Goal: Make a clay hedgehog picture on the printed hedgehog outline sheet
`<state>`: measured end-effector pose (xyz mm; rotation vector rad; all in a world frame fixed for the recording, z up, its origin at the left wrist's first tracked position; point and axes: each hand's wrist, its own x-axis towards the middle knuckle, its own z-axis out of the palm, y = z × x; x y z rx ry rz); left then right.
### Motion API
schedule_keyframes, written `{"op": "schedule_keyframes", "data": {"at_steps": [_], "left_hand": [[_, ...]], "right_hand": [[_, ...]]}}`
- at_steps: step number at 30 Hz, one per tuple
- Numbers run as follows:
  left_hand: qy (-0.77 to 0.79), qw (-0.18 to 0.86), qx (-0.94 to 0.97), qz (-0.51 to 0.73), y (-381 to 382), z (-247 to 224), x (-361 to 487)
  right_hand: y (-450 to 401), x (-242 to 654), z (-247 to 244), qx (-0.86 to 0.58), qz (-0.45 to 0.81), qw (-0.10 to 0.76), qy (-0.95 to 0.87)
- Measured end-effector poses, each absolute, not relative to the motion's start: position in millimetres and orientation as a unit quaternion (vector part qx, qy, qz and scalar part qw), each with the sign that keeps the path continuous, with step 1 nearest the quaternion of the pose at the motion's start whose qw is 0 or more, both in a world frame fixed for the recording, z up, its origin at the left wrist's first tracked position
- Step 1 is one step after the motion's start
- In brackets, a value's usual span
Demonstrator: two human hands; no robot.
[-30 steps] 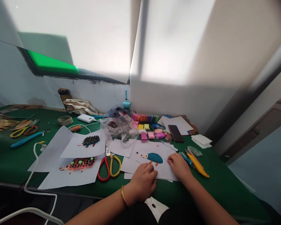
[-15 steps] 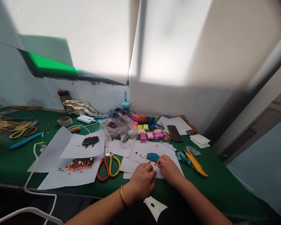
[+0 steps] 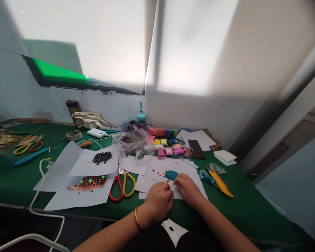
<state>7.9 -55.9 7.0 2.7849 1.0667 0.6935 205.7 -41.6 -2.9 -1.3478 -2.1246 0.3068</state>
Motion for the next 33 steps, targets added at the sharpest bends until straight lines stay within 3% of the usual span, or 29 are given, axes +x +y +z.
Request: {"op": "schedule_keyframes", "data": {"at_steps": [5,23,33], "left_hand": [[0.366,0.027,0.902,0.228,-56.7,7.5,7.6],[0.45,0.118,0.852,0.239,-37.3,10.6,10.5],[0.478,0.053,0.863,0.153,-25.4,13.4,21.0]], "right_hand": [[-50.6,212.5,1.0,-0.52,0.104,0.341,-0.776],[-60.5,208.5,2.6,-0.539,0.051,0.287,-0.79],[-61.5,208.1,4.0,-0.514,0.047,0.289,-0.806]]}}
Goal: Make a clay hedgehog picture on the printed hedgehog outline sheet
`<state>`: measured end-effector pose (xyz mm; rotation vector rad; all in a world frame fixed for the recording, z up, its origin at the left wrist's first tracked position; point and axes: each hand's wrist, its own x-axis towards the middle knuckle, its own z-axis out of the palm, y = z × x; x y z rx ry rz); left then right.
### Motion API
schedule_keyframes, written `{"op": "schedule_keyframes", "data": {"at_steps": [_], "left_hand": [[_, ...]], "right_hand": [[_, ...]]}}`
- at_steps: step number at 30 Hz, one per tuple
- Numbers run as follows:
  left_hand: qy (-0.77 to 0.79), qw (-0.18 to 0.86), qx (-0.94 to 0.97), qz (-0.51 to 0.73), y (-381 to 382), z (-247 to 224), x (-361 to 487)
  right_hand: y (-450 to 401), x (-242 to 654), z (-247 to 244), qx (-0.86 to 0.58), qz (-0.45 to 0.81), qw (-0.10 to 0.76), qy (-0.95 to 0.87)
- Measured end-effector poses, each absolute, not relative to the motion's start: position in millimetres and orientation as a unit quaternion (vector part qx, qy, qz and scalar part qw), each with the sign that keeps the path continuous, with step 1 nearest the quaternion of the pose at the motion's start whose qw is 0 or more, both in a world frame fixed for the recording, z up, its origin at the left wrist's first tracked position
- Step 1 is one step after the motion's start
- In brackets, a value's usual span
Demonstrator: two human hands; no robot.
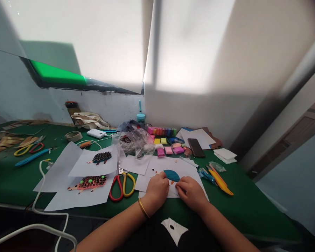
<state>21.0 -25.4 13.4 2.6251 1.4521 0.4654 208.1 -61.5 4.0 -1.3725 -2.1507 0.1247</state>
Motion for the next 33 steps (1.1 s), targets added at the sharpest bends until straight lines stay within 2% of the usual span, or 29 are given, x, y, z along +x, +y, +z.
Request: {"op": "schedule_keyframes", "data": {"at_steps": [13,25,33], "left_hand": [[0.437,0.041,0.879,0.187,-33.3,12.3,17.6],[0.401,0.048,0.89,0.213,-47.8,4.6,-0.7],[0.403,0.047,0.887,0.218,-48.0,3.6,0.6]], "right_hand": [[-62.3,207.8,3.3,-0.516,0.046,0.282,-0.808],[-61.6,199.3,3.1,-0.46,-0.009,0.204,-0.864],[-62.1,201.0,1.3,-0.44,-0.009,0.228,-0.869]]}}
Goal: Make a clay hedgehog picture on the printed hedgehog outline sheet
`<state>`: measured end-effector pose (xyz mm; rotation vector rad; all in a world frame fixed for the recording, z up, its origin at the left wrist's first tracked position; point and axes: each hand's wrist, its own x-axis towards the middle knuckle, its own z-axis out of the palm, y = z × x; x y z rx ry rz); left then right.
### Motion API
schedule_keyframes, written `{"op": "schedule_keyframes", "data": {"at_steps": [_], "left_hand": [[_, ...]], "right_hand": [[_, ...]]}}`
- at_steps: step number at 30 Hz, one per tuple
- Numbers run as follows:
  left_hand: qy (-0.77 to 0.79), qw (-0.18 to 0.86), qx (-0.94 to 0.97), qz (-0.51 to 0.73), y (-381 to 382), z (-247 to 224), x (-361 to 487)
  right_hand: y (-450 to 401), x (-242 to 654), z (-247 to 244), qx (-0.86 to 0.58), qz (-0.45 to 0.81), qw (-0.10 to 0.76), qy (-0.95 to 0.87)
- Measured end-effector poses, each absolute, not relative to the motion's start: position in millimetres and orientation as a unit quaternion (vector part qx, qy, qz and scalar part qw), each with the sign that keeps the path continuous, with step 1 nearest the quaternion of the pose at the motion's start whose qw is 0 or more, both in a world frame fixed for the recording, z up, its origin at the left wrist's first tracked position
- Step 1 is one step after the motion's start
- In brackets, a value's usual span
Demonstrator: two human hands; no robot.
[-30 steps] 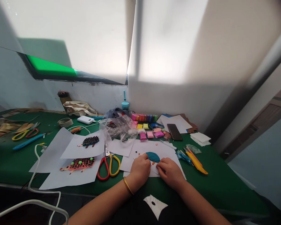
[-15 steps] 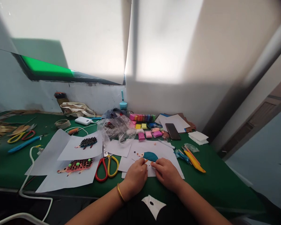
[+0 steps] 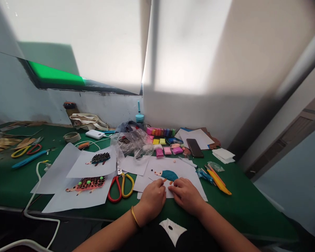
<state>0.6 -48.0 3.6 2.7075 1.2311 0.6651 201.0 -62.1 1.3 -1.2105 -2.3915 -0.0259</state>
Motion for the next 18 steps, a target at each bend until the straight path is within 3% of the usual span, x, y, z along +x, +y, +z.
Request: {"op": "schedule_keyframes", "data": {"at_steps": [18], "left_hand": [[0.403,0.042,0.889,0.211,-48.5,1.7,-0.5]], "right_hand": [[-63.9,201.6,-1.1,-0.446,-0.001,0.249,-0.86]]}}
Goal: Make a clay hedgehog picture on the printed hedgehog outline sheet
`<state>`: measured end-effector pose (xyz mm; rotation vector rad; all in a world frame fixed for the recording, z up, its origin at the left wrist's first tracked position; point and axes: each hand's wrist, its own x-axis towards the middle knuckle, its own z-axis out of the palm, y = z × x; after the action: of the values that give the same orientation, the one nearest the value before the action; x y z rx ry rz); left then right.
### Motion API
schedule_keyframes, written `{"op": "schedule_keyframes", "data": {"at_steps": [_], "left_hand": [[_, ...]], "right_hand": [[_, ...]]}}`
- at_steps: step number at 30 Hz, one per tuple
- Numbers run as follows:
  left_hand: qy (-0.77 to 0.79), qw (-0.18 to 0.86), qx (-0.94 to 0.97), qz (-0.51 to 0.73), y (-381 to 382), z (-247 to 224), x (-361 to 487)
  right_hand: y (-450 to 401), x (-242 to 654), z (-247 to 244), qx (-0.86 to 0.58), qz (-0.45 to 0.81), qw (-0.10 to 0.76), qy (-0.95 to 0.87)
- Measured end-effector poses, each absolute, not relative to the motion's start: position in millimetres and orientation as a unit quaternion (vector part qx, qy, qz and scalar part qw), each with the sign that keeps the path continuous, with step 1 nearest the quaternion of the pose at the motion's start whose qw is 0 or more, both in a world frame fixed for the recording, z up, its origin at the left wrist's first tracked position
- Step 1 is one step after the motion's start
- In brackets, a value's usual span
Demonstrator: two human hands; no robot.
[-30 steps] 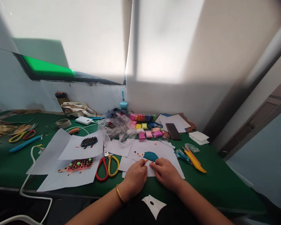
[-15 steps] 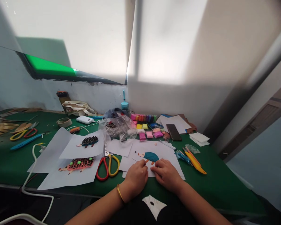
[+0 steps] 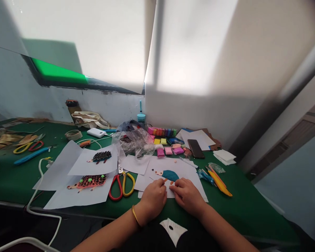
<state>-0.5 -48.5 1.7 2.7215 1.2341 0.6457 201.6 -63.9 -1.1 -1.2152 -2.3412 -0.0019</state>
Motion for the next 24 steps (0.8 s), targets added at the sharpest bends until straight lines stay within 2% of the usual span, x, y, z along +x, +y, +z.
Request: {"op": "schedule_keyframes", "data": {"at_steps": [14,24], "left_hand": [[0.41,0.03,0.89,0.194,-49.9,3.4,-0.4],[0.41,0.027,0.892,0.186,-49.2,3.4,-1.0]], "right_hand": [[-66.5,201.5,1.1,-0.437,-0.015,0.223,-0.871],[-67.1,206.9,-4.4,-0.446,-0.015,0.302,-0.842]]}}
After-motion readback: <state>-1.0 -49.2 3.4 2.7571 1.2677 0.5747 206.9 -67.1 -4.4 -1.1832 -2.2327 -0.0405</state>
